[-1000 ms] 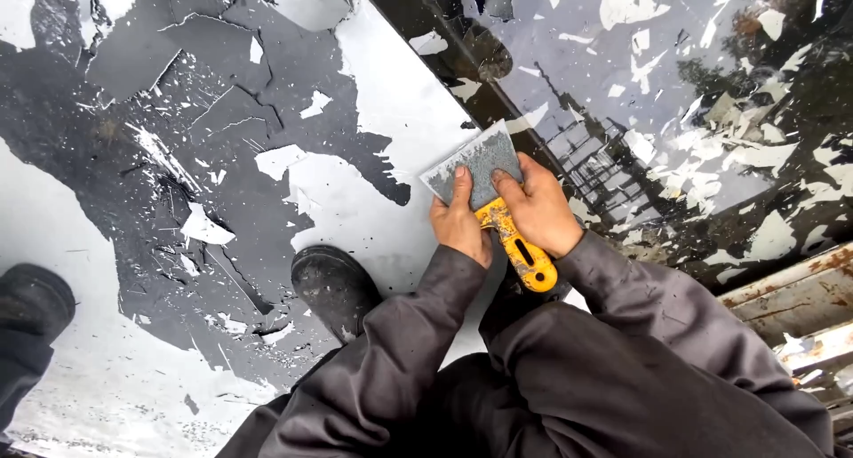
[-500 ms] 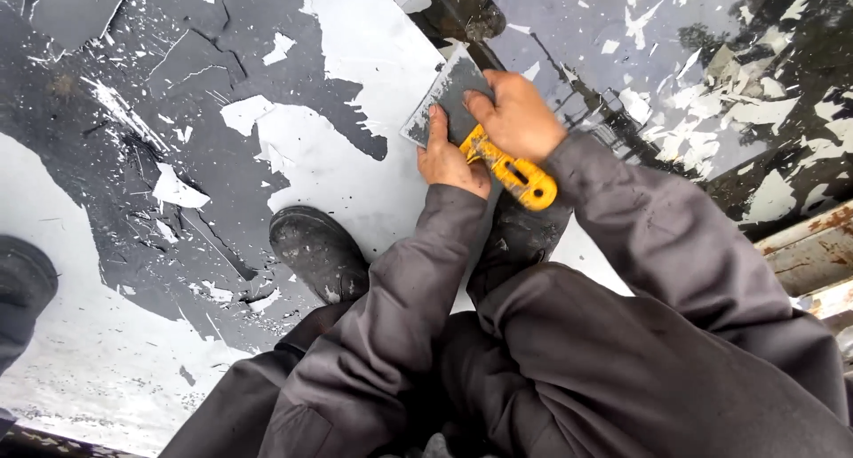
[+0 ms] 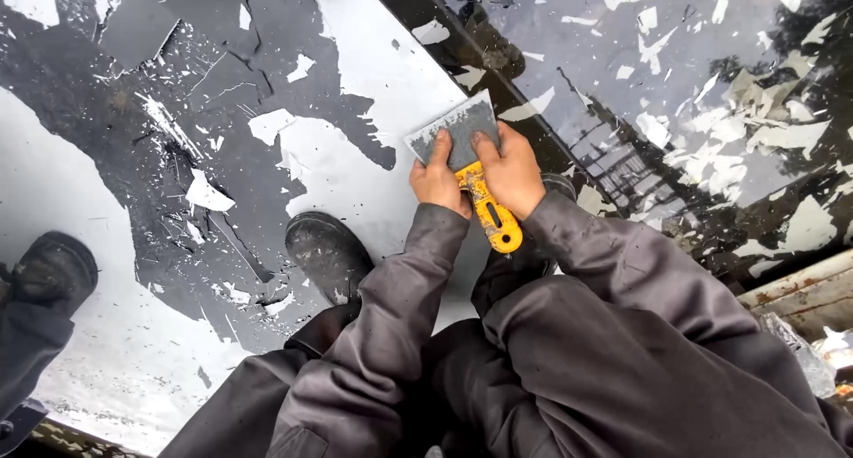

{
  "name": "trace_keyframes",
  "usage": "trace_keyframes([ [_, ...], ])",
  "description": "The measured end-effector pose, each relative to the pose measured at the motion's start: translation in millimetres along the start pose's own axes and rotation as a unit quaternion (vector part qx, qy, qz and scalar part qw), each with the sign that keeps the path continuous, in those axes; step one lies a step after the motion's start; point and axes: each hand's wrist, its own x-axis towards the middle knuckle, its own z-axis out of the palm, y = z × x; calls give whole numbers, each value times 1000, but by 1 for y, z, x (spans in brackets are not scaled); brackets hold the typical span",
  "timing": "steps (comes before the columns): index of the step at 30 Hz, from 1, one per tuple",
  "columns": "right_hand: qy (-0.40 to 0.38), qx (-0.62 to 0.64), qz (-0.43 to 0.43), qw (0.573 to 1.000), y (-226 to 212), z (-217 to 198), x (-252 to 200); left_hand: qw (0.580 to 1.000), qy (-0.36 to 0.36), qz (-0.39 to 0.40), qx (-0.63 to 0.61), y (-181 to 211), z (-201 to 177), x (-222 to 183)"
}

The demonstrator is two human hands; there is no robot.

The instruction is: Scraping off a layer of old gray coating from a flat surface using a putty knife.

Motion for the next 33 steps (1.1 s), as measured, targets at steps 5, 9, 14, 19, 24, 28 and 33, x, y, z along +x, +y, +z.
trace_keyframes([
  [5, -39, 19, 42, 998, -14, 21, 11, 998, -32, 42, -39, 22, 4, 8],
  [9, 4, 156, 75, 985, -1, 22, -31, 992, -94, 59, 61, 17, -31, 6],
  [14, -51, 143, 264, 952, 25, 10, -66, 954, -134, 4, 270, 19, -82, 6],
  [19, -43, 174, 388, 904, 20, 9, -68, 924, -185, 18, 333, 18, -67, 12],
  [24, 46, 201, 374, 904, 31, 6, -62, 947, -161, -2, 279, 3, -57, 16],
  [28, 84, 97, 334, 934, 36, 19, -62, 971, -133, -27, 195, -5, -55, 12],
  [33, 136, 62, 114, 982, 34, 17, -27, 970, -104, 91, 202, -9, -22, 24],
])
